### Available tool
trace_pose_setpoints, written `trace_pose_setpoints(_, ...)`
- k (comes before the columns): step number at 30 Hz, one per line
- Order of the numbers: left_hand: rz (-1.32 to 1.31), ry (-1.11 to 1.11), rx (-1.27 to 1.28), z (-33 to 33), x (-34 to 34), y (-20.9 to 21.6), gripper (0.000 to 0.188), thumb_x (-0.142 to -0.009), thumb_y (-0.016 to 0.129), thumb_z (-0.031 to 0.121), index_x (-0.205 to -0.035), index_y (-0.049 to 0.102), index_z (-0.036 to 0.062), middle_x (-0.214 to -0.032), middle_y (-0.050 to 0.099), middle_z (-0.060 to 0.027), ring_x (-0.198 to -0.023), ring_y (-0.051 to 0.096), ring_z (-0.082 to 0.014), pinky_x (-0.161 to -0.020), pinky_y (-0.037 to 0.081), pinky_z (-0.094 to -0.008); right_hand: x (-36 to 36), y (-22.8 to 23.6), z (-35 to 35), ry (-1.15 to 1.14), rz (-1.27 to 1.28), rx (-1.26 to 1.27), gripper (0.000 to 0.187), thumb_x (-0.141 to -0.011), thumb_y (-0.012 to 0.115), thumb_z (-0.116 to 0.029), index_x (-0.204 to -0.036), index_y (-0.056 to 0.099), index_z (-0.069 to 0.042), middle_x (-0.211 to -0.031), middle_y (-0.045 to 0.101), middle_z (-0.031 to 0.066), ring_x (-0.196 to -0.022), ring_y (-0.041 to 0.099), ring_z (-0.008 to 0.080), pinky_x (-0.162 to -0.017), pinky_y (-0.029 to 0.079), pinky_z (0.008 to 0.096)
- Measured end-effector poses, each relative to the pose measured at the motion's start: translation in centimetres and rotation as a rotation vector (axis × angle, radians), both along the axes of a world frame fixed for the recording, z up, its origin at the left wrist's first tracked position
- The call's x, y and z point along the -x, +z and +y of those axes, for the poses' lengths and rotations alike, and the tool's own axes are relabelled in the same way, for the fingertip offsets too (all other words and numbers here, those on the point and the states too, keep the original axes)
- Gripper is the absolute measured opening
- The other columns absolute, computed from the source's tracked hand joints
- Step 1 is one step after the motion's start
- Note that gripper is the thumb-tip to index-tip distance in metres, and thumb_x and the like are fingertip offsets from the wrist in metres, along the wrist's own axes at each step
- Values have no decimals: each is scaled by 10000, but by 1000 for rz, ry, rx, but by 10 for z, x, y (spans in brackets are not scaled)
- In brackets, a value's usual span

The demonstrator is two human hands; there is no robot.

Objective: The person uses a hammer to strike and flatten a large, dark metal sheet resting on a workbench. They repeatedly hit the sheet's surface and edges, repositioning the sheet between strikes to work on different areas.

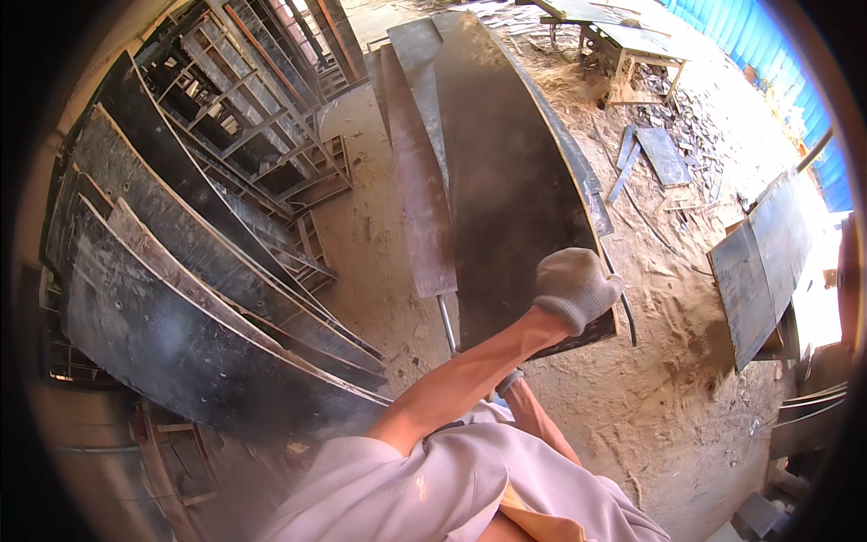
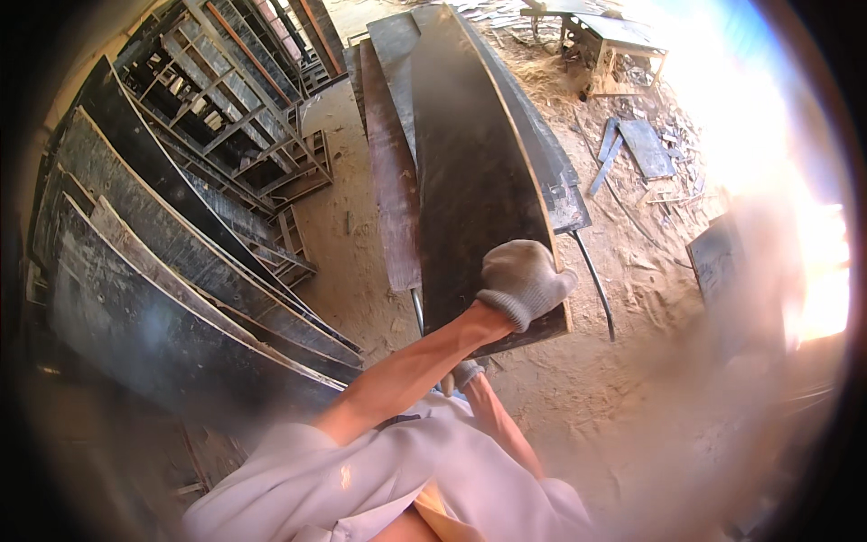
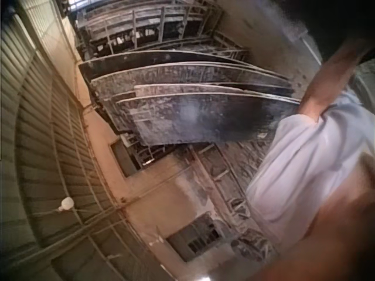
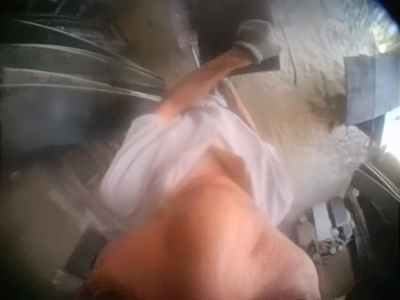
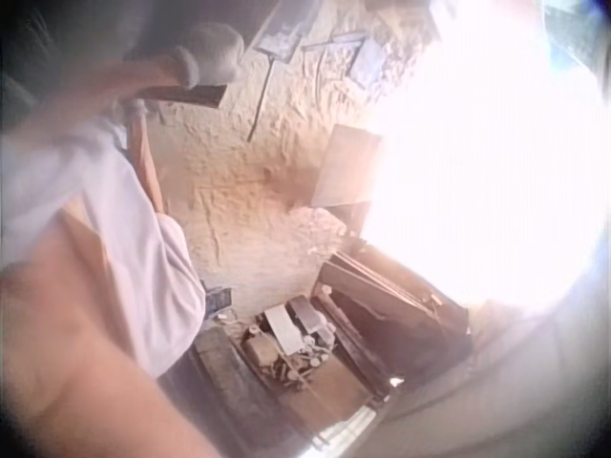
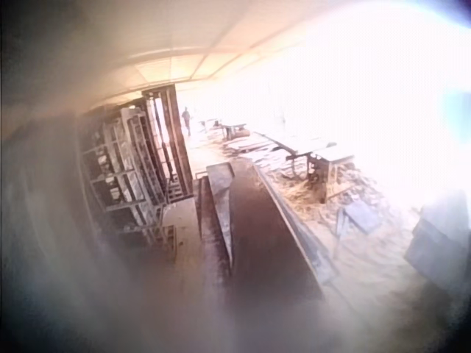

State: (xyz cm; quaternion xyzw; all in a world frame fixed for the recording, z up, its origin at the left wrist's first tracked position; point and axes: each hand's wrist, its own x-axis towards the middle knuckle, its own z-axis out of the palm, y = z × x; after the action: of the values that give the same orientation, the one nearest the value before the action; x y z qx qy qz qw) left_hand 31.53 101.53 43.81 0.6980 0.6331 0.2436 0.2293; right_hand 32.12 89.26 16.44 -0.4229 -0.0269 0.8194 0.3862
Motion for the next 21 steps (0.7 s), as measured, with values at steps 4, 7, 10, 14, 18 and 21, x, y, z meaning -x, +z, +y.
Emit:
trace_pose_setpoints(4, 13, -148, 45, 4, -30, -8, 335, -707, 666, 334, -705, 732, 5, -707, 679, -244, -699, 706, -374, -643, 546, -462, 6, -2, -9, -60, 91, 18, 451, -965, 572, -437, -1115, 641, -17, -995, 688, 101, -899, 647, 206, -786, 536, 388)
trace_pose_setpoints(7, 163, -211, 110, 8, -61, -38, 293, -747, 647, 282, -788, 755, 12, -786, 715, -229, -722, 722, -345, -628, 544, -476, 11, -4, -15, -100, 168, 34, 449, -970, 567, -431, -1130, 630, -17, -1008, 684, 102, -909, 646, 203, -799, 540, 387)
trace_pose_setpoints(10, 176, -332, 129, 8, -79, -95, 269, -773, 630, 248, -821, 766, 21, -795, 724, -214, -728, 725, -337, -592, 530, -478, 18, -8, -23, -134, 255, 58, 447, -974, 563, -426, -1146, 619, -17, -1020, 681, 103, -920, 645, 201, -813, 544, 386)
trace_pose_setpoints(14, 435, -426, 135, -11, -74, -144, 226, -832, 597, 204, -859, 786, 83, -812, 741, -151, -764, 728, -289, -558, 522, -529, 25, -13, -32, -176, 381, 61, 445, -980, 557, -418, -1167, 605, -17, -1037, 677, 104, -933, 643, 198, -830, 550, 384)
trace_pose_setpoints(18, 474, -688, -104, 10, -29, -148, 286, -860, 558, 245, -891, 750, 36, -919, 712, -212, -833, 697, -318, -593, 528, -511, 35, -17, -50, -206, 590, 6, 445, -986, 551, -411, -1188, 591, -16, -1053, 672, 105, -947, 642, 195, -848, 556, 383)
trace_pose_setpoints(21, 156, -359, -52, 35, 40, -74, 319, -819, 592, 323, -876, 659, 16, -914, 651, -217, -856, 638, -341, -697, 513, -517, 4, -23, -50, -322, 727, -94, 445, -991, 546, -405, -1203, 580, -16, -1066, 669, 106, -957, 640, 192, -861, 560, 382)
